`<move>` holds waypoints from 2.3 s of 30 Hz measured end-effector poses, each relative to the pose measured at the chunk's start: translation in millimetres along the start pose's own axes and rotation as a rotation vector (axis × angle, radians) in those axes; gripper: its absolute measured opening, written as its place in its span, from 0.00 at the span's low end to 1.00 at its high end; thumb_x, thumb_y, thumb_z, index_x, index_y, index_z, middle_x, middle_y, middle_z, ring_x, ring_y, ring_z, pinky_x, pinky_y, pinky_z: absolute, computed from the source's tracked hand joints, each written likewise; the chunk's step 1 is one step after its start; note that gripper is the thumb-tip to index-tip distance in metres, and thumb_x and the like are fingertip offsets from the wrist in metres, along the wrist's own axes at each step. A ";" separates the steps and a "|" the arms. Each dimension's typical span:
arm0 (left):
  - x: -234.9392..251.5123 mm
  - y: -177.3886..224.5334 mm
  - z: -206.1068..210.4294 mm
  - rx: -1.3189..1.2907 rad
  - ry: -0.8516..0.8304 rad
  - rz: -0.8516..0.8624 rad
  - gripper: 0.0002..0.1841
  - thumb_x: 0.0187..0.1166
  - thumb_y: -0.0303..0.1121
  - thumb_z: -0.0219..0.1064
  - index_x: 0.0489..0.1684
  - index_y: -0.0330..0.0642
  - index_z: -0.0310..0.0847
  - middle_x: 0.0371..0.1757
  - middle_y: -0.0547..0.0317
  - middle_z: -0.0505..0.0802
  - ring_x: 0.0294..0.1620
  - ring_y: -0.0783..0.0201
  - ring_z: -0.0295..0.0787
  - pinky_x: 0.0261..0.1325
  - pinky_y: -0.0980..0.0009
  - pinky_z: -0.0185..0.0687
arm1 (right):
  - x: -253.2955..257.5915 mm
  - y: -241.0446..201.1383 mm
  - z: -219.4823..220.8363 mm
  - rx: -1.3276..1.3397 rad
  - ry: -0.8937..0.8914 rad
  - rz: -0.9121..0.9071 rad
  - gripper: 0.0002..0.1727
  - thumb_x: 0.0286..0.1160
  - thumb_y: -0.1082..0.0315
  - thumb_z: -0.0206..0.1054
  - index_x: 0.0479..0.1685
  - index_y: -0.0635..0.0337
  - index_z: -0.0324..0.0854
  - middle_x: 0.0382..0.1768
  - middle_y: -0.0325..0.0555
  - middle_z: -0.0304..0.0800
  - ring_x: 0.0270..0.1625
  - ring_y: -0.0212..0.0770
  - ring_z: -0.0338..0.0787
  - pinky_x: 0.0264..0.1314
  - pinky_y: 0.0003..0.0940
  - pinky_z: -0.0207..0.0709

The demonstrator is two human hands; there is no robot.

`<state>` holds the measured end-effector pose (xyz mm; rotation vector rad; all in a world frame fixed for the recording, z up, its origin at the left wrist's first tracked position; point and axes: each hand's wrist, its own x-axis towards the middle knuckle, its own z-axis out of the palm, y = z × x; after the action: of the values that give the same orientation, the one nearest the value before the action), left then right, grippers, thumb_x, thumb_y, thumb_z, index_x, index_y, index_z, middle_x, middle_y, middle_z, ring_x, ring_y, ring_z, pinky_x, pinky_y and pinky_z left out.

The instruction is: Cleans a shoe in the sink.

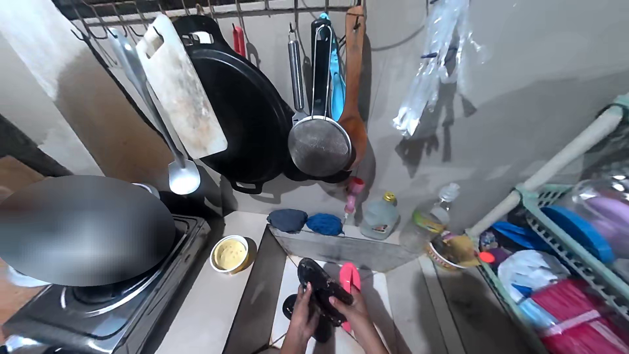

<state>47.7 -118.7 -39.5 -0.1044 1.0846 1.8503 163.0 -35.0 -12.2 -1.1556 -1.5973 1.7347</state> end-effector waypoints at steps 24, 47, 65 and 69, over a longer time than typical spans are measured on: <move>1.9 51.0 14.3 0.122 0.186 0.546 0.26 0.94 0.43 0.37 0.53 0.31 0.79 0.39 0.57 0.93 0.41 0.69 0.92 0.49 0.66 0.91 | -37.6 1.7 13.9 -0.775 -0.108 0.206 0.39 0.67 0.35 0.75 0.53 0.69 0.91 0.52 0.68 0.93 0.63 0.68 0.90 0.70 0.68 0.76; -5.1 50.1 44.0 0.224 0.005 0.716 0.22 0.85 0.35 0.43 0.43 0.33 0.86 0.39 0.61 0.96 0.43 0.72 0.93 0.53 0.69 0.91 | -18.2 -78.7 19.6 -0.496 0.119 0.020 0.30 0.65 0.48 0.81 0.42 0.73 0.90 0.41 0.67 0.94 0.52 0.65 0.93 0.62 0.65 0.81; -0.7 35.3 33.2 0.544 0.203 0.849 0.32 0.90 0.40 0.34 0.48 0.21 0.84 0.39 0.50 0.94 0.44 0.74 0.91 0.58 0.72 0.84 | -22.4 -77.8 52.4 -0.405 -0.010 0.065 0.28 0.66 0.49 0.81 0.38 0.72 0.90 0.38 0.63 0.93 0.47 0.58 0.94 0.58 0.60 0.83; -1.7 28.4 24.3 0.757 0.135 0.889 0.32 0.87 0.44 0.38 0.47 0.25 0.88 0.36 0.49 0.95 0.39 0.66 0.93 0.51 0.63 0.87 | -6.8 -74.8 37.6 -0.424 0.031 0.055 0.28 0.64 0.49 0.82 0.39 0.71 0.90 0.39 0.63 0.94 0.49 0.59 0.94 0.60 0.62 0.82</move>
<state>35.7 -106.8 -6.1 0.8220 2.0754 2.0182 121.7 -47.4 59.9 -1.4218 -1.9908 1.4383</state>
